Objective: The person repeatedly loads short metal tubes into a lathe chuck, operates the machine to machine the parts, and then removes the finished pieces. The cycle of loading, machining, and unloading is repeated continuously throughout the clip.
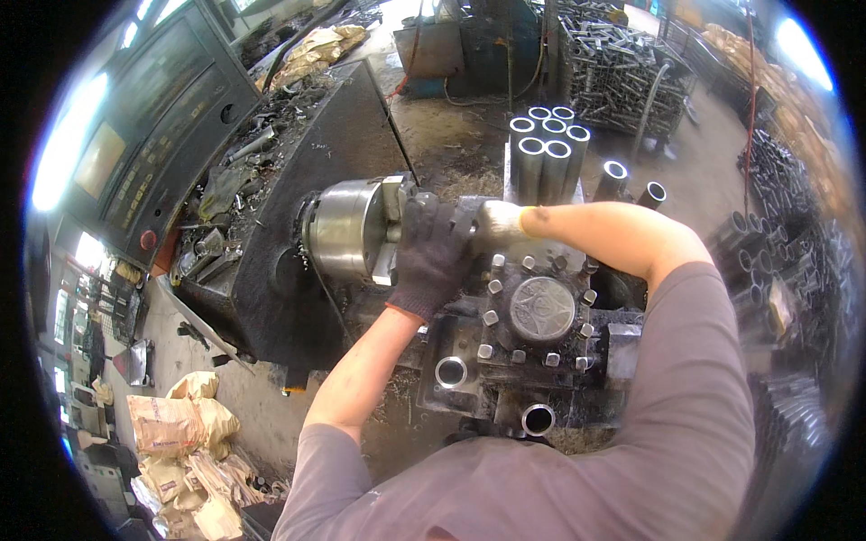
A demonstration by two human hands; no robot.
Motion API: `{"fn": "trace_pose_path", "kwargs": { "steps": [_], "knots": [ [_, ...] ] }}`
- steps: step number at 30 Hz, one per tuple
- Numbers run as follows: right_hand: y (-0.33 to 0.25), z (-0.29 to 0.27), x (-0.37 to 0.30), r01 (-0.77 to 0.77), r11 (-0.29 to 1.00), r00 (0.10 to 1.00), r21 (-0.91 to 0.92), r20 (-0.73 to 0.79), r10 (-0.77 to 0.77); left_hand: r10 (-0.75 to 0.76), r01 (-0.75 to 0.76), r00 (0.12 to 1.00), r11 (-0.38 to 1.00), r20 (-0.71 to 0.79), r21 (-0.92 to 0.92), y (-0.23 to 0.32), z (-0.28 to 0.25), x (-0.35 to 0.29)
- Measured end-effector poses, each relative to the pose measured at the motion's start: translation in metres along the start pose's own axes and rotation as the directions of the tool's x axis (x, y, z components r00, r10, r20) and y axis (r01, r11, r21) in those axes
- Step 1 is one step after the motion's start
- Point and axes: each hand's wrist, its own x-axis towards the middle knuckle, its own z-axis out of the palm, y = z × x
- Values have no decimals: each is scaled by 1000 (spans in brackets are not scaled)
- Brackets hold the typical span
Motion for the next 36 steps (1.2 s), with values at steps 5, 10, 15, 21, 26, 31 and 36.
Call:
{"fn": "trace_pose_path", "kwargs": {
  "steps": [5,10,15,21,26,31,36],
  "knots": [
    [26,0,-23,-184,912,978,366,-22,206,4,-4,1000,998,6,67,8,29,4],
    [46,-15,-16,335,941,853,55,406,-328,-12,10,996,1000,91,12,13,41,8],
    [35,-13,-27,183,964,944,191,239,-226,-66,65,998,998,22,23,7,27,-2],
    [1,-16,-53,-483,690,847,539,486,215,-120,126,986,991,112,-52,14,24,-3],
    [20,-17,-48,-261,950,944,169,249,215,-152,164,976,984,154,-69,15,21,-7],
    [84,5,-119,-565,823,719,60,526,455,-91,91,991,996,-102,-7,8,25,3],
    [92,34,-188,-176,955,978,-239,-157,140,-99,87,994,975,-54,-202,17,-11,-34]
  ]
}}
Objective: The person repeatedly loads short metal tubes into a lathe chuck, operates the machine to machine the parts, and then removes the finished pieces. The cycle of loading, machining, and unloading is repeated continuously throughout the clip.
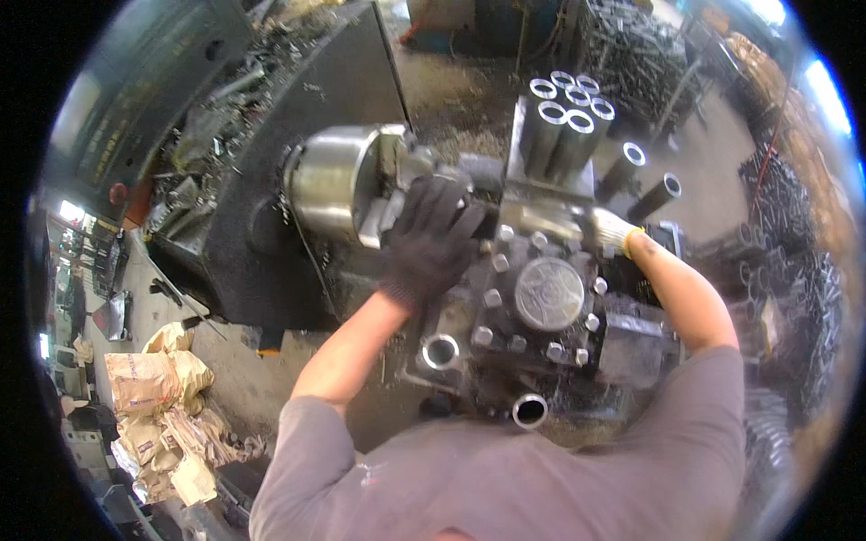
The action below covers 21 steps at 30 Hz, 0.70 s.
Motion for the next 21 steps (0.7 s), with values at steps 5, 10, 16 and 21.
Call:
{"fn": "trace_pose_path", "kwargs": {
  "steps": [5,10,16,21],
  "knots": [
    [-78,-69,19,-229,970,972,-82,-75,224,-435,463,834,887,340,-2,11,-42,-108],
    [-210,-149,41,39,988,961,148,-275,3,-714,761,617,648,330,-20,-45,23,-108],
    [-360,-45,74,636,761,758,-128,291,-584,-708,704,690,705,148,90,-54,59,-81],
    [-342,-86,77,597,767,780,-233,390,-489,-802,817,451,548,392,181,-24,10,-107]
  ]
}}
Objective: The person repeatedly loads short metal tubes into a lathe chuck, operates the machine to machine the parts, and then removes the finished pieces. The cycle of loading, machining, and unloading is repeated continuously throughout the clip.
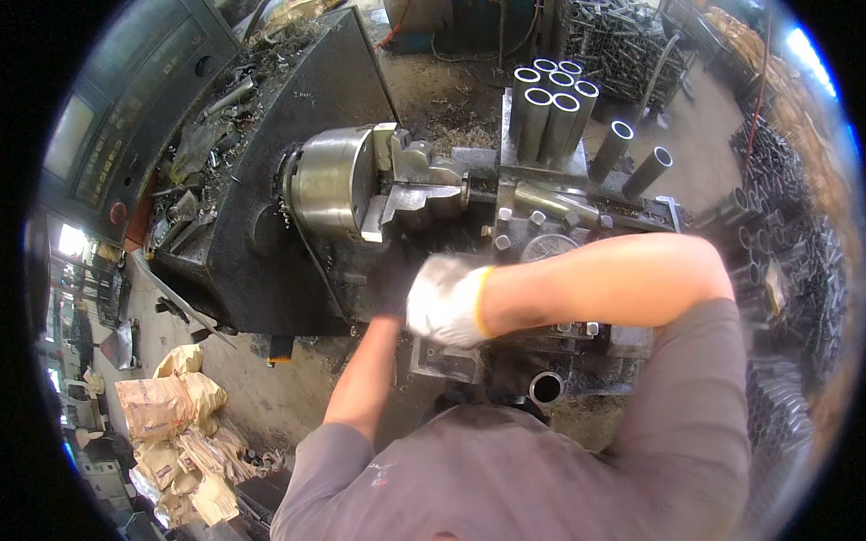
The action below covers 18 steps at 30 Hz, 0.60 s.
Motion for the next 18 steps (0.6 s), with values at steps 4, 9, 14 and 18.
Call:
{"fn": "trace_pose_path", "kwargs": {
  "steps": [4,9,14,18],
  "knots": [
    [39,-73,-85,-52,946,801,321,-551,232,56,-46,993,994,106,-101,-24,-5,-9],
    [91,-61,-113,-697,708,659,114,-287,695,306,-287,950,937,-70,199,-9,34,68],
    [125,0,-135,-784,567,517,254,-238,822,120,-162,983,921,139,355,15,21,47],
    [133,23,-144,-771,611,598,179,-126,792,-92,88,988,995,122,37,14,-20,-38]
  ]
}}
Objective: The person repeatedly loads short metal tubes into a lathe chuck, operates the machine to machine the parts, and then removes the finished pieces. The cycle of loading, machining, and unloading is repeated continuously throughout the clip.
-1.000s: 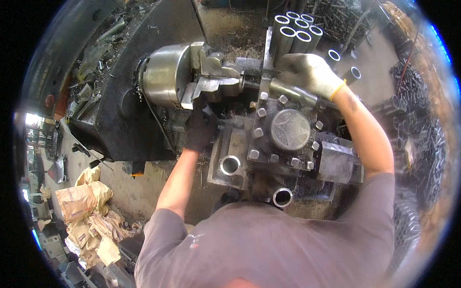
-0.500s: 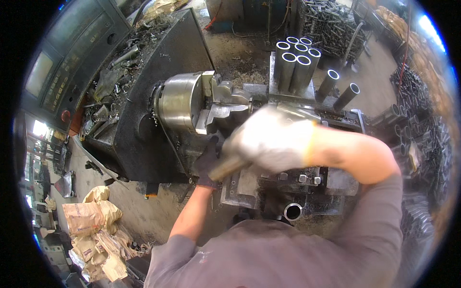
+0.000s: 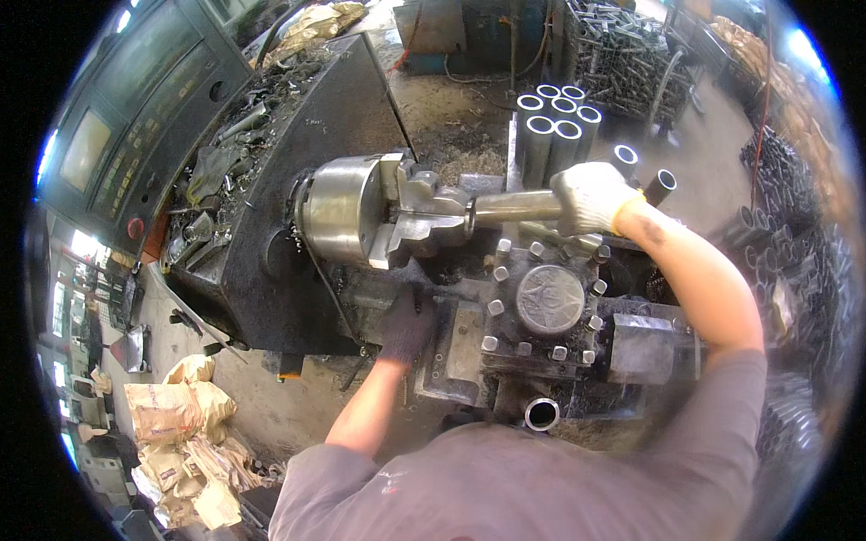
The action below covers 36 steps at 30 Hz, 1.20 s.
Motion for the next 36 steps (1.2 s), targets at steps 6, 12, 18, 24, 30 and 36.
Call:
{"fn": "trace_pose_path", "kwargs": {
  "steps": [6,12,18,24,30,36],
  "knots": [
    [14,67,19,13,967,996,254,82,-35,42,-71,974,990,-222,-124,-109,-21,-77],
    [31,126,28,106,839,984,534,63,-165,-762,68,647,85,-21,-994,-270,-21,-98],
    [20,106,32,107,880,985,463,70,-156,-727,-42,686,-58,13,-997,-346,-63,-94],
    [3,83,31,94,921,983,378,110,-145,-674,-30,735,-144,76,-989,-340,-78,-101],
    [-62,35,86,-83,763,927,641,331,-177,-696,142,687,-153,209,-978,-329,-102,-103],
    [-60,14,109,-193,569,839,799,435,-327,-712,173,663,-157,233,-972,-350,-97,-98]
  ]
}}
